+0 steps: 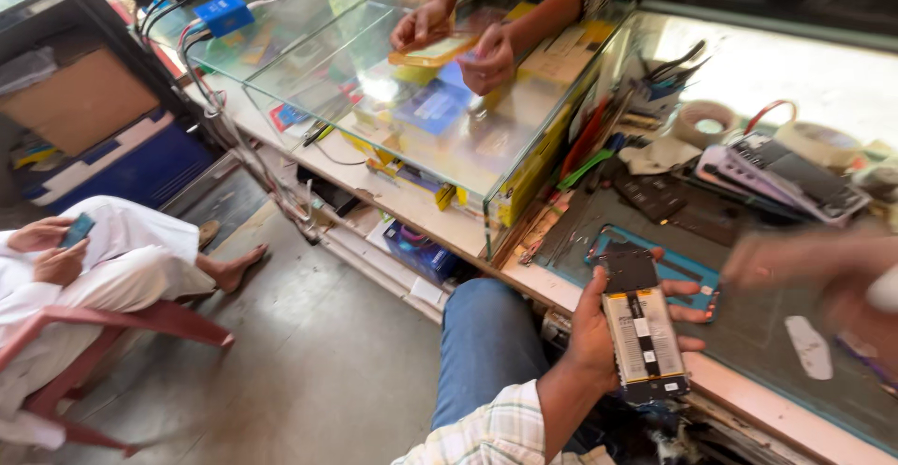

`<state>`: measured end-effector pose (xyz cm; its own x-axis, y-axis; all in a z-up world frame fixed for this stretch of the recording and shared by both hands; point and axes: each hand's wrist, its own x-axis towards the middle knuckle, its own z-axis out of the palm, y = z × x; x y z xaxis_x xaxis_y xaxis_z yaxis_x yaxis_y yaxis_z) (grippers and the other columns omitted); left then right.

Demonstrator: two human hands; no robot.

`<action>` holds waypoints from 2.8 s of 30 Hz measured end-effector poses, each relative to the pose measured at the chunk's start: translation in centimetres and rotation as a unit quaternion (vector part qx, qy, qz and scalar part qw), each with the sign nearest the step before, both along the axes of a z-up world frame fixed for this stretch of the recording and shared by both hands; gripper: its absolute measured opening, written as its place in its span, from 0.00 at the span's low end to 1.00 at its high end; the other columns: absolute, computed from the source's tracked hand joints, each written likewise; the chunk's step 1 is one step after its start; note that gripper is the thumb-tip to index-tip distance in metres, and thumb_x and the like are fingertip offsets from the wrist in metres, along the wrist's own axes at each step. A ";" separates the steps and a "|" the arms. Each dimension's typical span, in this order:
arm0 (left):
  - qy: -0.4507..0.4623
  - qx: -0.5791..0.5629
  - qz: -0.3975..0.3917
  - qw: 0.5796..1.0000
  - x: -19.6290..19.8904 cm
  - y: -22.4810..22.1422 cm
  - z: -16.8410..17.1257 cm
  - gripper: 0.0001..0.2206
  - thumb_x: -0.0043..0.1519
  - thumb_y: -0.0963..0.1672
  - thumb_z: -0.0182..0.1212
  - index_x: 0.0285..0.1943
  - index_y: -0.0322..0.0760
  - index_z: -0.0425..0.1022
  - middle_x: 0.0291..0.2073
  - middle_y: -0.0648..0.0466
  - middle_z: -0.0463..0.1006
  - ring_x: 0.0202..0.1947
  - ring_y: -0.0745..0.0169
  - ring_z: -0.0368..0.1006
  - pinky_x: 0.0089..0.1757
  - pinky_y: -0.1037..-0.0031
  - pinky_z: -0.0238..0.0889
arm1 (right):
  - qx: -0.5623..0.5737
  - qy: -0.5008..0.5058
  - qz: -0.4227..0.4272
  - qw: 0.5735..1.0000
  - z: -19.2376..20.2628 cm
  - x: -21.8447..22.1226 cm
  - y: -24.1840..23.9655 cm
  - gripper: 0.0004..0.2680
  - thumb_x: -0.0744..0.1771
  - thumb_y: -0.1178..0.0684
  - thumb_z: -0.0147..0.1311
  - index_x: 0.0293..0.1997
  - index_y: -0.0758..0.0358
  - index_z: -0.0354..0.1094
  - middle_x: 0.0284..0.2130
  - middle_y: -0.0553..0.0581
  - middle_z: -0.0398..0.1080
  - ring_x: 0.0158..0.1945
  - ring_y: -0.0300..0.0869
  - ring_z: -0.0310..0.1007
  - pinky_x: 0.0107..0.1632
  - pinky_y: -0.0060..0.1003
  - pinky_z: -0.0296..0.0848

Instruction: The person uses a screwdriver to remove screws from the back of a disassembled smartphone. They then reassemble the device by aligning the screen and casing, and finally power on the phone to verify the repair.

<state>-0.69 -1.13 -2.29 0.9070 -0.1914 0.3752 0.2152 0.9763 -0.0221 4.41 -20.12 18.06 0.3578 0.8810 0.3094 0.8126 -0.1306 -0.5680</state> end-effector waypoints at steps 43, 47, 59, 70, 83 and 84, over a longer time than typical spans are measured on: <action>0.031 0.079 -0.012 0.996 -2.4 -0.5 3.3 0.39 0.74 0.64 0.28 0.86 0.39 0.46 0.61 0.36 0.71 0.58 0.32 0.73 0.53 0.47 0.75 | 0.378 0.161 -0.232 0.882 -10.8 -4.1 4.2 0.25 0.72 0.59 0.53 0.76 0.51 0.39 0.49 0.62 0.73 0.52 0.45 0.79 0.49 0.42 0.88; 0.054 0.081 -0.010 0.995 -2.4 -0.3 3.6 0.38 0.72 0.63 0.27 0.84 0.39 0.47 0.62 0.38 0.69 0.58 0.35 0.73 0.53 0.47 0.76 | 0.342 0.126 -0.248 0.898 -11.3 -3.9 4.4 0.22 0.72 0.61 0.51 0.76 0.56 0.46 0.49 0.65 0.72 0.54 0.47 0.79 0.49 0.43 0.83; 0.085 0.053 -0.027 0.995 -2.5 -0.2 3.6 0.38 0.71 0.63 0.27 0.83 0.40 0.50 0.62 0.38 0.70 0.58 0.38 0.75 0.52 0.47 0.75 | 0.291 0.051 -0.271 0.916 -12.0 -3.5 4.2 0.21 0.70 0.66 0.54 0.70 0.59 0.52 0.47 0.65 0.75 0.47 0.46 0.82 0.42 0.36 0.87; 0.102 -0.040 -0.058 0.992 -2.3 -0.9 0.1 0.34 0.78 0.62 0.33 0.83 0.38 0.56 0.62 0.36 0.75 0.53 0.34 0.77 0.51 0.46 0.74 | 0.265 -0.036 -0.368 0.891 -14.8 -3.2 3.7 0.22 0.66 0.66 0.59 0.68 0.61 0.59 0.42 0.64 0.76 0.42 0.46 0.81 0.52 0.40 0.79; 0.126 0.101 -0.063 0.985 -3.0 -0.4 0.9 0.43 0.71 0.66 0.30 0.72 0.28 0.65 0.56 0.38 0.76 0.51 0.38 0.78 0.52 0.51 0.75 | 0.264 0.113 -0.223 0.932 -12.5 -3.1 3.4 0.22 0.69 0.66 0.50 0.72 0.60 0.49 0.55 0.66 0.73 0.57 0.47 0.78 0.45 0.35 0.84; 0.113 0.114 -0.055 0.985 -2.9 -0.3 1.1 0.43 0.71 0.66 0.30 0.72 0.28 0.65 0.57 0.38 0.76 0.50 0.38 0.78 0.51 0.51 0.76 | 0.273 0.117 -0.212 0.931 -12.2 -3.1 3.6 0.22 0.69 0.66 0.49 0.72 0.59 0.48 0.56 0.67 0.72 0.60 0.49 0.77 0.49 0.38 0.84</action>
<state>-3.63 -1.41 -1.18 0.9316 -0.3489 0.1017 0.3345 0.9326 0.1356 1.34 -16.48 5.90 0.7521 0.3797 0.5387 0.5987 -0.0519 -0.7993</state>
